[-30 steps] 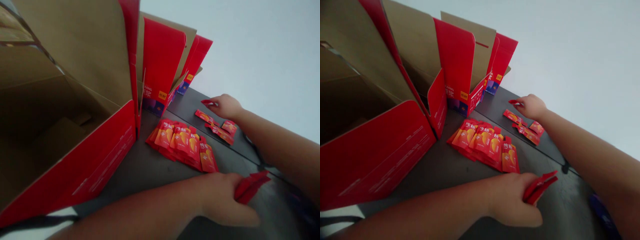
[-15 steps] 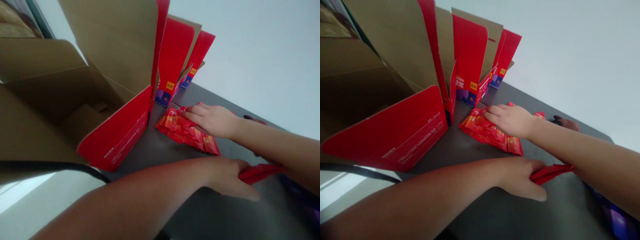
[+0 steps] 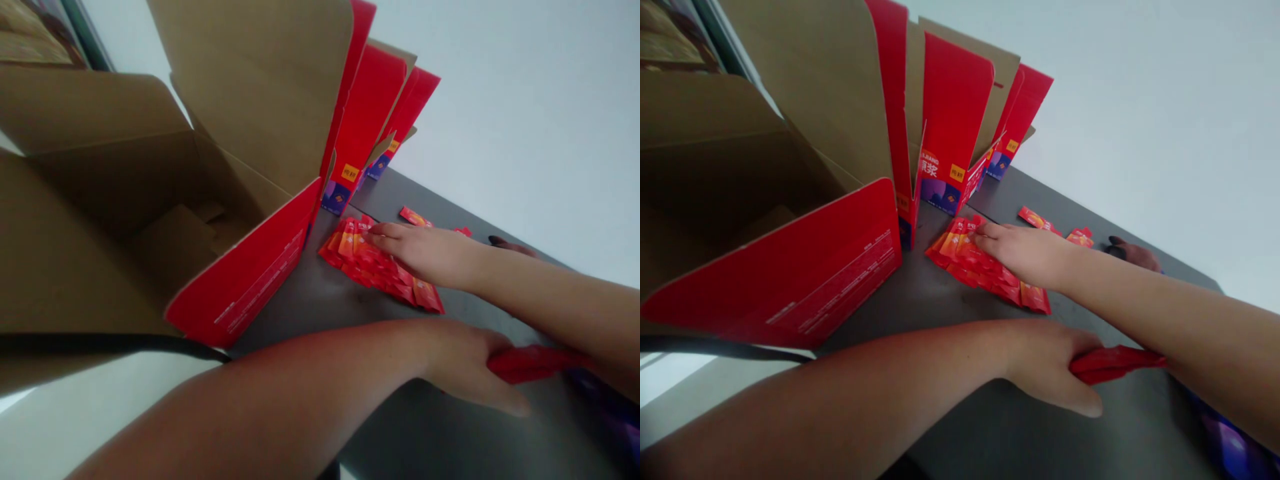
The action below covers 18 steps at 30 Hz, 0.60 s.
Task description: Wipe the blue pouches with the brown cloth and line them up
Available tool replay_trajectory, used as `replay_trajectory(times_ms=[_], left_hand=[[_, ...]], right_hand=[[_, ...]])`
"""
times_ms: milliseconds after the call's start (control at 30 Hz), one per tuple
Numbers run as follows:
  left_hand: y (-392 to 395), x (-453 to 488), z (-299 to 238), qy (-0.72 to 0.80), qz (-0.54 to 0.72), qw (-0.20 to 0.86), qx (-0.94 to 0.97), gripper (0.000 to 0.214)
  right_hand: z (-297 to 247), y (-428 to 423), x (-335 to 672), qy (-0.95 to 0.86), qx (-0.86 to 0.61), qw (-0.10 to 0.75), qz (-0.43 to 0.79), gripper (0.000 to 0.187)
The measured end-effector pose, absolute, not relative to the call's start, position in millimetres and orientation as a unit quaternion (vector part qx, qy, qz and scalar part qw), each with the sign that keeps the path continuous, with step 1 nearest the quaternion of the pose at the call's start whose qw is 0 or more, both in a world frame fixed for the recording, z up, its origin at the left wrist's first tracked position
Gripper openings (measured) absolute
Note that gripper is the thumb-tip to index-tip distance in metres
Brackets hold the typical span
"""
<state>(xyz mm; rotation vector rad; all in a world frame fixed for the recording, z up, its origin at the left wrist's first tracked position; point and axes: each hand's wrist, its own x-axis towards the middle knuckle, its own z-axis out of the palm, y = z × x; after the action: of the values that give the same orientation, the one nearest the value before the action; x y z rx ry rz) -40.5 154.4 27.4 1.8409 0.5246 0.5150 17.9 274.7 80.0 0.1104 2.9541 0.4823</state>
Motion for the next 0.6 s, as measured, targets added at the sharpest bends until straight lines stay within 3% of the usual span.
replay_trajectory(times_ms=[167,333,600], left_hand=[[153.5,-43.5,33.3,0.230,0.197,0.542,0.784,0.029],[150.2,-45.5,33.7,0.254,0.213,0.572,0.750,0.028],[151.2,-22.8,9.2,0.279,0.273,0.658,0.643,0.032]], right_hand=[[91.8,270.9,25.9,0.995,0.096,0.009,0.039,0.051],[104.9,272.7,56.1,0.963,0.258,-0.077,0.003,0.046],[88.6,295.9,132.9,0.867,0.474,-0.115,-0.104,0.055]])
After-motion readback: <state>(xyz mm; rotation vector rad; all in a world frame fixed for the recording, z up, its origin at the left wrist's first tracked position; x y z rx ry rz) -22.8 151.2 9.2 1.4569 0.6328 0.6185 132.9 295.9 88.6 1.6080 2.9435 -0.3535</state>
